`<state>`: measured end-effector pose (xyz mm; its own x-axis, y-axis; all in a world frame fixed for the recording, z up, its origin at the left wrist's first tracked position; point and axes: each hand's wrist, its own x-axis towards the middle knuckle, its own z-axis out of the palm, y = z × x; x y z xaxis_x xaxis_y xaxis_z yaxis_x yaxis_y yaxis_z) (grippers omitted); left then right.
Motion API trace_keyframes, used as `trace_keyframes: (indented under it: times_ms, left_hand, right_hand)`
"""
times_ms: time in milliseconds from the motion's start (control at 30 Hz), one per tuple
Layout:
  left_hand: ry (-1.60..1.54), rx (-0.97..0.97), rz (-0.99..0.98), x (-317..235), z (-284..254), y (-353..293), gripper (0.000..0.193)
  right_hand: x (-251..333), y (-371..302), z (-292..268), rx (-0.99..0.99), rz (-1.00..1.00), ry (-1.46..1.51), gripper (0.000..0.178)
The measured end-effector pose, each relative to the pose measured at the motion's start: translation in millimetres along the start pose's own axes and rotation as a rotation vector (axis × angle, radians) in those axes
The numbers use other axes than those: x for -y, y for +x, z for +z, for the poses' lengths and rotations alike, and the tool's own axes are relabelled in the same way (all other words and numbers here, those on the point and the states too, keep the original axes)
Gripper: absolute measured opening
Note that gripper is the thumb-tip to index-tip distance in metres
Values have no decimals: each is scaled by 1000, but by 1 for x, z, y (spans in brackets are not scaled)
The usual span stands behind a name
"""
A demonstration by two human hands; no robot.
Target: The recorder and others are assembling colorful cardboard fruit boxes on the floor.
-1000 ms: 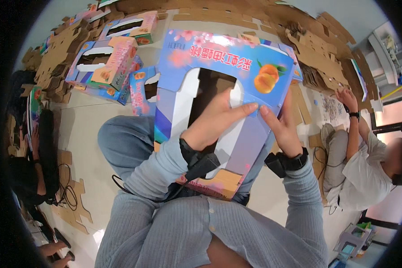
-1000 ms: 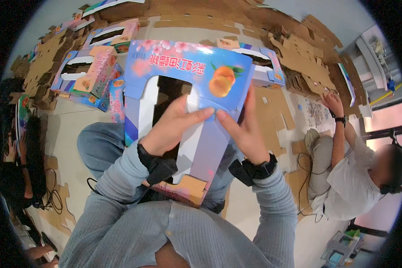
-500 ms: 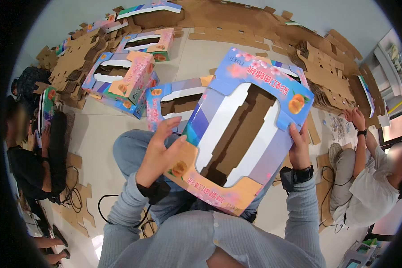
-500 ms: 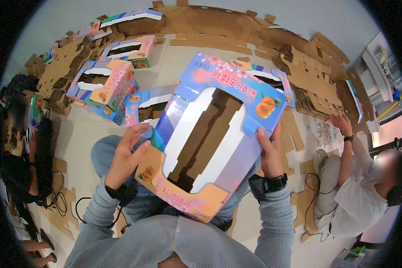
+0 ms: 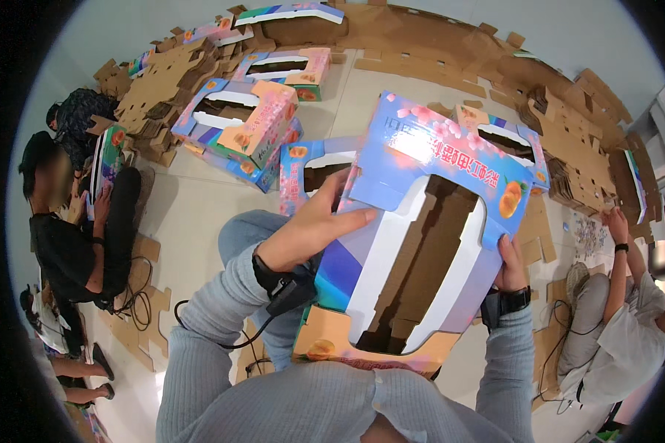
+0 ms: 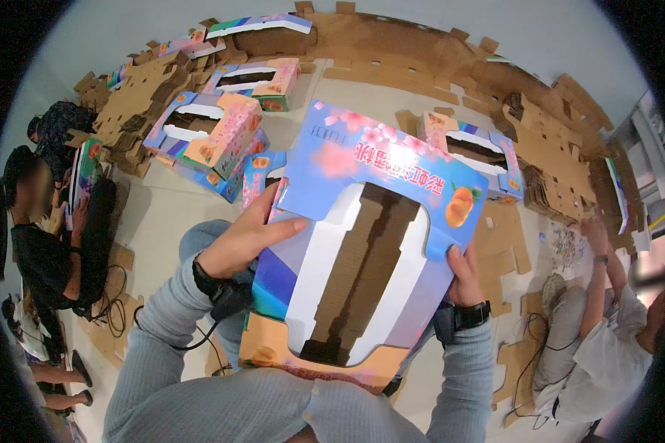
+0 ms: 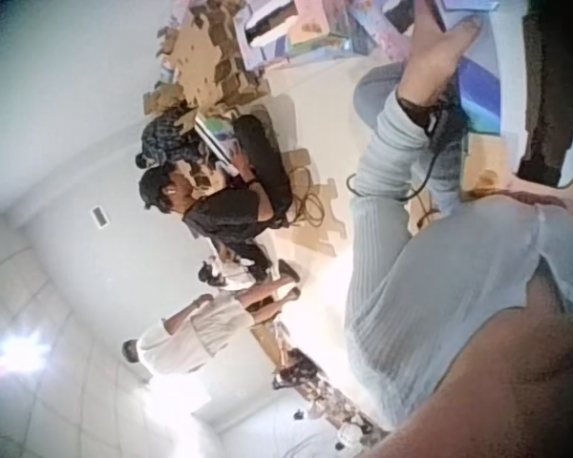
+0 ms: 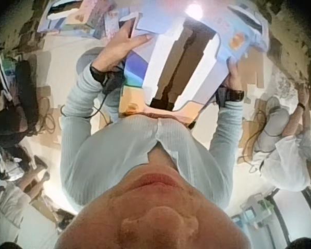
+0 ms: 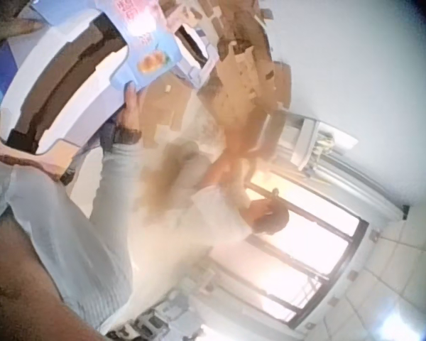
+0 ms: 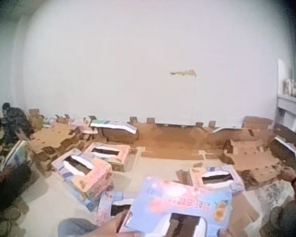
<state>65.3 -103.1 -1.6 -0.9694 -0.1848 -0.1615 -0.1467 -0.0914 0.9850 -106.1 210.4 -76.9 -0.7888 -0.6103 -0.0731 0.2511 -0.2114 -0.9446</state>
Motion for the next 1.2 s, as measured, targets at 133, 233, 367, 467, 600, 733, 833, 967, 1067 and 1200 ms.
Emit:
trace_keyframes:
  times_ms: [133, 233, 367, 467, 600, 733, 833, 967, 1067, 1200]
  left_hand:
    - [53, -70, 35, 0, 2, -3, 66]
    - [20, -61, 1, -3, 0, -6, 77]
    - [-94, -73, -98, 1, -5, -18, 82]
    - [-58, -94, -131, 12, -8, -35, 89]
    - [-82, 2, -313, 31, -8, -59, 85]
    - [-232, -114, -353, 42, -5, -69, 64]
    - [-260, -184, -351, 41, -6, -66, 60]
    - [-334, -295, -212, 31, -15, -52, 50]
    - [-465, -345, -138, 27, -12, -41, 46]
    - [-646, -529, 78, 34, 16, -27, 44]
  right_hand:
    - [-6, 10, 6, 16, 10, -5, 56]
    - [-3, 14, 12, 67, 50, 85, 59]
    - [3, 7, 26, 7, 84, 26, 60]
    - [9, -14, 37, 69, 20, -264, 68]
    - [13, -35, 49, 175, -9, -399, 80]
    - [7, -48, 59, 275, 68, -345, 82]
    - [5, -56, 56, 292, 43, -355, 79]
    - [2, -67, 43, 121, 22, -418, 67]
    - [-2, -72, 37, -92, 23, -365, 59]
    - [-16, -78, 50, -123, 26, -187, 57]
